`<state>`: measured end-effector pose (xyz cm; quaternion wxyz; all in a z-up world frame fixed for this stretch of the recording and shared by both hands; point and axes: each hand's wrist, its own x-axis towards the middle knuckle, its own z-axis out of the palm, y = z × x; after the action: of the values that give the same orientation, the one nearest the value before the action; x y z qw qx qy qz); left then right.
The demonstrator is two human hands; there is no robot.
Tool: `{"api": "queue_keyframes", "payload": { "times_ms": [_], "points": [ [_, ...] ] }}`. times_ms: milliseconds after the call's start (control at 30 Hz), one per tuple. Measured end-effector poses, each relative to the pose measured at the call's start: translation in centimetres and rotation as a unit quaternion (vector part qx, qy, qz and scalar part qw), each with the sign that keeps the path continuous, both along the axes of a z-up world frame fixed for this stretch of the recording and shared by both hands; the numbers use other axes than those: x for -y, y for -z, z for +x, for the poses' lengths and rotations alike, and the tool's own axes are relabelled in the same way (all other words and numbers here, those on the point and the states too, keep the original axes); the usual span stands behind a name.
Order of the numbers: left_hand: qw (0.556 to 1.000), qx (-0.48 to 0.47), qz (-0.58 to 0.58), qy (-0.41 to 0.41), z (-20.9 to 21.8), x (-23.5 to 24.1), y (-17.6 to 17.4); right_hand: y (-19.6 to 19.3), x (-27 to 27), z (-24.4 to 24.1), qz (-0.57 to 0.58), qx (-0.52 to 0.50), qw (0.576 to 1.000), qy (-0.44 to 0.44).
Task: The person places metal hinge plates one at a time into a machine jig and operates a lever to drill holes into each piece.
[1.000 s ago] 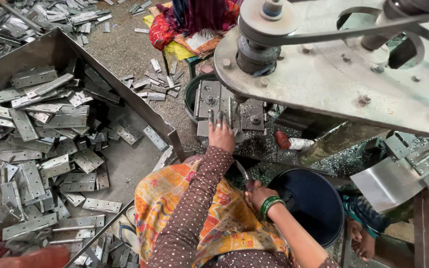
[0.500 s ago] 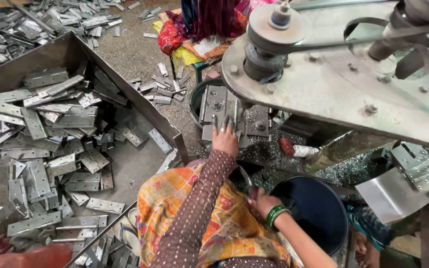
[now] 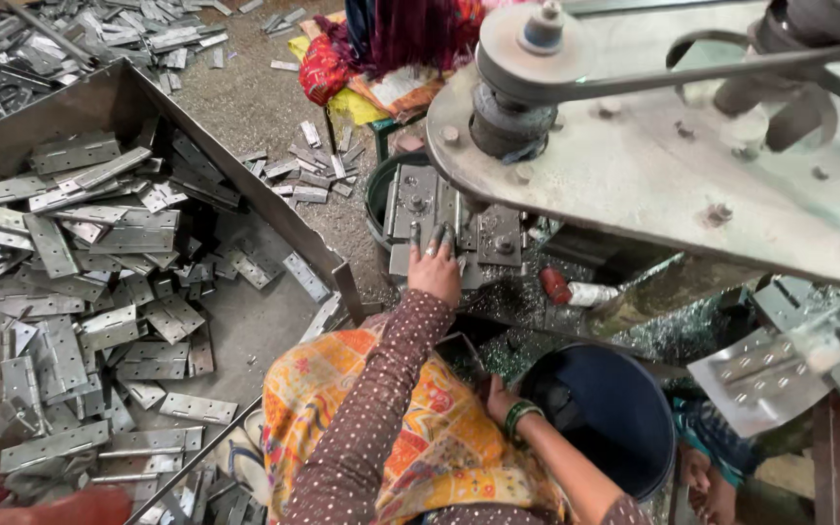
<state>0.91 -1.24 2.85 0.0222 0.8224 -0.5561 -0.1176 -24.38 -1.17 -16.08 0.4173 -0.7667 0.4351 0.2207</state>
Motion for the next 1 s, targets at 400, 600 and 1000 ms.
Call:
{"api": "queue_keyframes", "payload": {
  "times_ms": [400, 600, 1000],
  "points": [
    [0.999, 0.031, 0.005, 0.018, 3.1, 3.1, 0.1, 3.4, -1.4, -0.4, -0.027, 0.040, 0.988, 0.149],
    [1.000, 0.017, 0.006, 0.003, 3.2, 3.1, -0.5, 3.4, -0.3, -0.4, -0.056, -0.003, 0.998, 0.032],
    [0.986, 0.114, 0.062, 0.106, -5.7, -7.2, 1.2, -11.9, -1.8, -0.5, -0.191, -0.049, 0.976, -0.096]
  ]
}}
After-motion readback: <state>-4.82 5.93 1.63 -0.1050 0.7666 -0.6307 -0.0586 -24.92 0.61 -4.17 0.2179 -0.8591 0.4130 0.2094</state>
